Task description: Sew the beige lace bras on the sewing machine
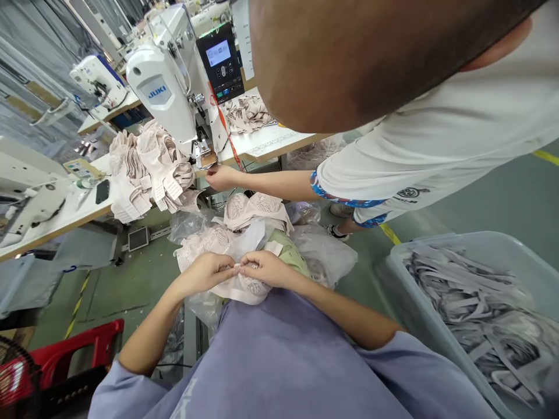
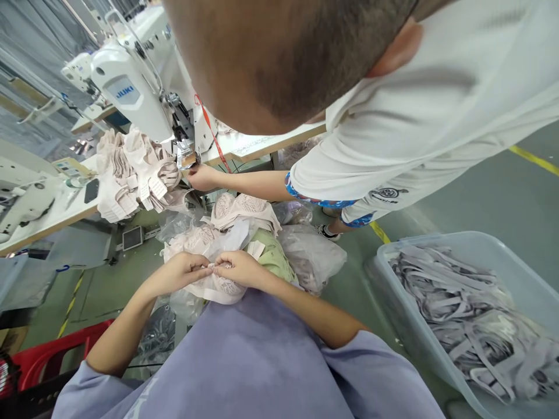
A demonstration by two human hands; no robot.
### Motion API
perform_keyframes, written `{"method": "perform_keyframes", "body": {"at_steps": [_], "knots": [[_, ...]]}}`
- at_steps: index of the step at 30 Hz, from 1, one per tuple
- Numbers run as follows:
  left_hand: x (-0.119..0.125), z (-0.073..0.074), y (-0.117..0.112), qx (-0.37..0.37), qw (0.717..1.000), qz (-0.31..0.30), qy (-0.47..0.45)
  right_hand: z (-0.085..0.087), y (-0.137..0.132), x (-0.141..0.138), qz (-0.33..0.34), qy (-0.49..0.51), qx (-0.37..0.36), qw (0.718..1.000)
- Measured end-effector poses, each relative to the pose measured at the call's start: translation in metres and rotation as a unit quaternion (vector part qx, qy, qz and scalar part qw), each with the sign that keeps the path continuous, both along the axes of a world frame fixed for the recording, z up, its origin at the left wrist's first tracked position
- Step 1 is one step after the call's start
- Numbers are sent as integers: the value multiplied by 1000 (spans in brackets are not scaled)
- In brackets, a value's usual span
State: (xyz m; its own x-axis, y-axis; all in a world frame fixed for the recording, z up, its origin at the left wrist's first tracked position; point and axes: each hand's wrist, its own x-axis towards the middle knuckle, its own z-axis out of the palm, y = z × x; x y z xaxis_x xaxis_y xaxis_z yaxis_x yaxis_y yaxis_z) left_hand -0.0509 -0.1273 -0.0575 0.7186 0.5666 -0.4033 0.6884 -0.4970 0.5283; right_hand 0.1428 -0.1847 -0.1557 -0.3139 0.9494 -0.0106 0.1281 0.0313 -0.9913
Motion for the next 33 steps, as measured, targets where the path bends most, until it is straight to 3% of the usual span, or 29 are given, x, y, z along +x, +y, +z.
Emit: {"method": "perform_keyframes", "body": {"at_steps": [33], "knots": [[-3, -6, -9, 23, 999, -42, 4, -5, -15, -2, 5, -20, -16, 1000]]}}
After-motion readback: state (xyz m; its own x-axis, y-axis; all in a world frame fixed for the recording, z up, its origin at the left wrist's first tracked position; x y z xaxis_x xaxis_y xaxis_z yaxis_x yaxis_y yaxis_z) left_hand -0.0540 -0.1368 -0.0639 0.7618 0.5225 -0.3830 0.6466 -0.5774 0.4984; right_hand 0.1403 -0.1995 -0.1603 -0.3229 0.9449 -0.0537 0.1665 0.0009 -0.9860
